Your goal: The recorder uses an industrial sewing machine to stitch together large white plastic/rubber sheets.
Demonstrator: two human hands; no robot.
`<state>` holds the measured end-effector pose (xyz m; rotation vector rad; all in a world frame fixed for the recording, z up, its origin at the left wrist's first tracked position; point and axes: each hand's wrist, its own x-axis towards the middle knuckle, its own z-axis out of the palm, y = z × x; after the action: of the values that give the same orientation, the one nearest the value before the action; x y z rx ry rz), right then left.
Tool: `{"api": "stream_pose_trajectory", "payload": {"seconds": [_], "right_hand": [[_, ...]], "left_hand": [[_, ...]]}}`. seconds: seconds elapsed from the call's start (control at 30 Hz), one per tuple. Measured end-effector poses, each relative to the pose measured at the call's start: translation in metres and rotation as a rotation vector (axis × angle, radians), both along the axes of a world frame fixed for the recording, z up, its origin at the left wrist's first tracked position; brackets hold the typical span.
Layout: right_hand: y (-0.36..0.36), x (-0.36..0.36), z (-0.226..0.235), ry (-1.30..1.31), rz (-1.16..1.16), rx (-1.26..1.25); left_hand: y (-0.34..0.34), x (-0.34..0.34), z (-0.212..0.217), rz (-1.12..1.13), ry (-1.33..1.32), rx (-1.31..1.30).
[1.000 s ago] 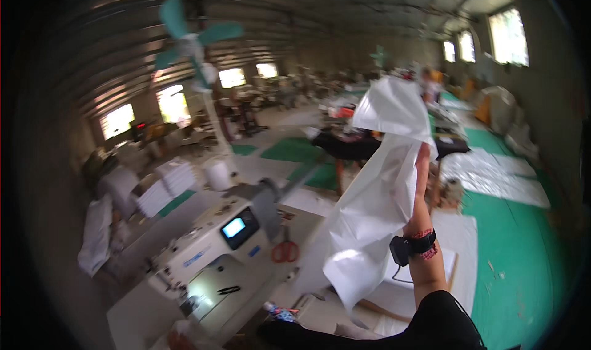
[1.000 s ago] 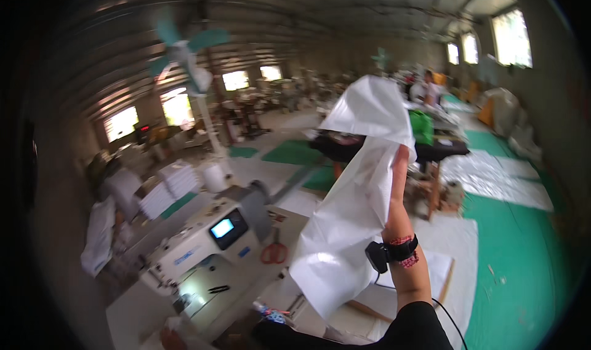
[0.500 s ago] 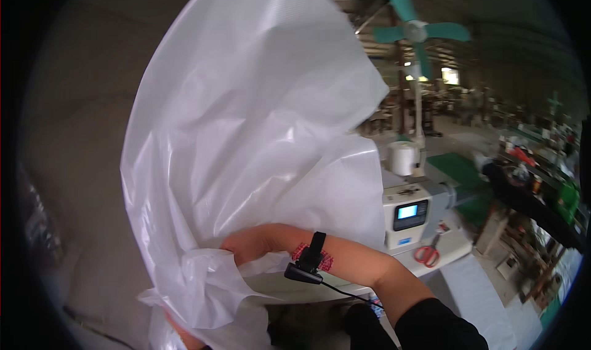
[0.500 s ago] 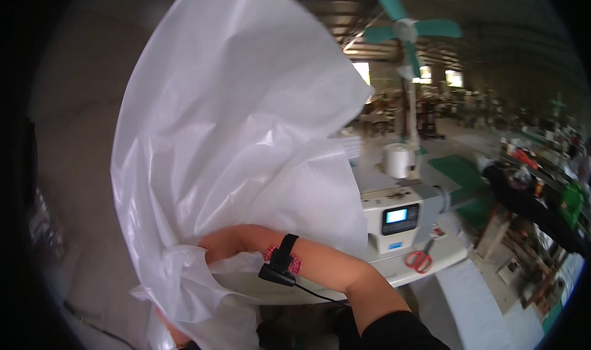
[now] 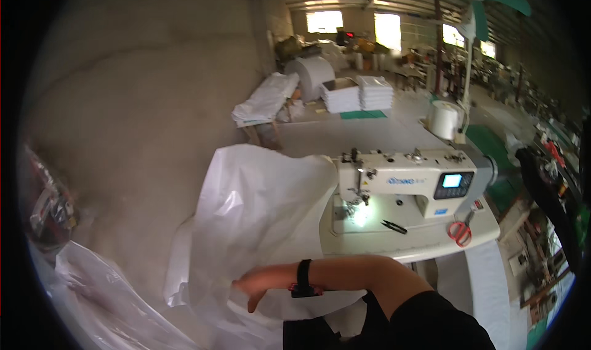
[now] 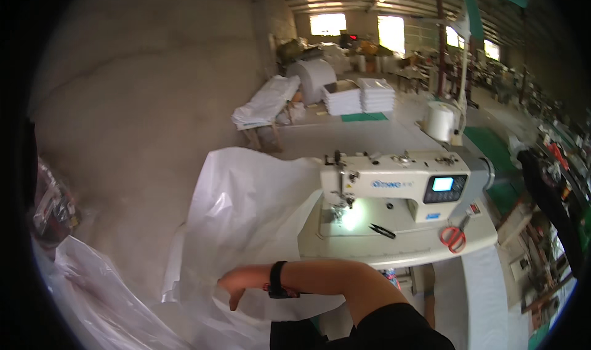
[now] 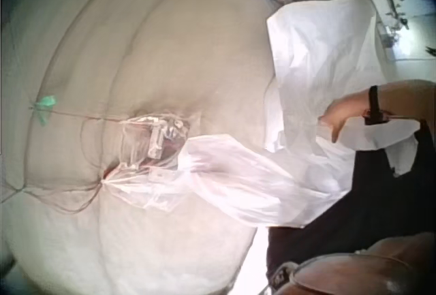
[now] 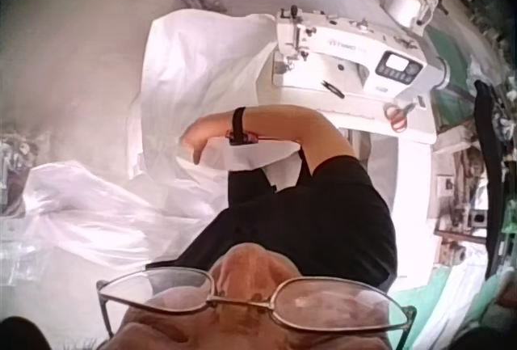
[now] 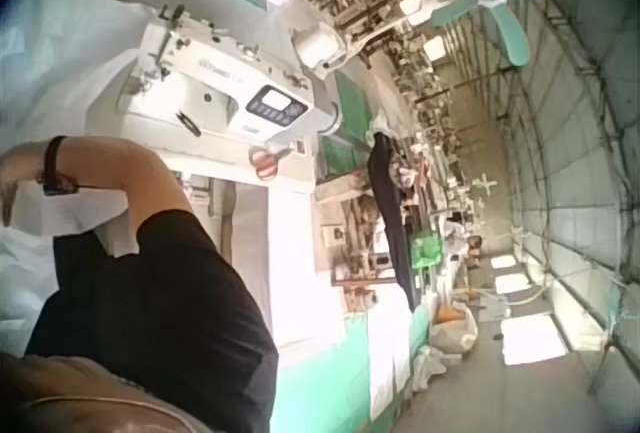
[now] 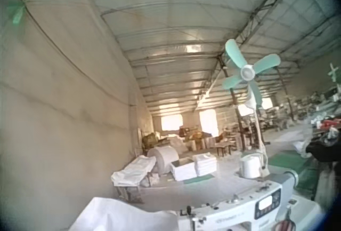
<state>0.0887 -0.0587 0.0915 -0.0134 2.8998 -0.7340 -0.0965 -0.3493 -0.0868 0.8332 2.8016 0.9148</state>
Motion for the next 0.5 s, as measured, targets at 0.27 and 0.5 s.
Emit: {"api": "stream_pose_trajectory", "payload": {"seconds": [0.27,0.5], "right_hand": [[0.142,0.079,0.004,-0.072,-0.746,0.358],[0.066,0.143,-0.103,0.405,-0.843,0.356]], "left_hand": [[0.185,0.003,0.006,-0.559,0.27,-0.16],[0.368,0.09,0.021,-1.029,0.599,-0.123]]}}
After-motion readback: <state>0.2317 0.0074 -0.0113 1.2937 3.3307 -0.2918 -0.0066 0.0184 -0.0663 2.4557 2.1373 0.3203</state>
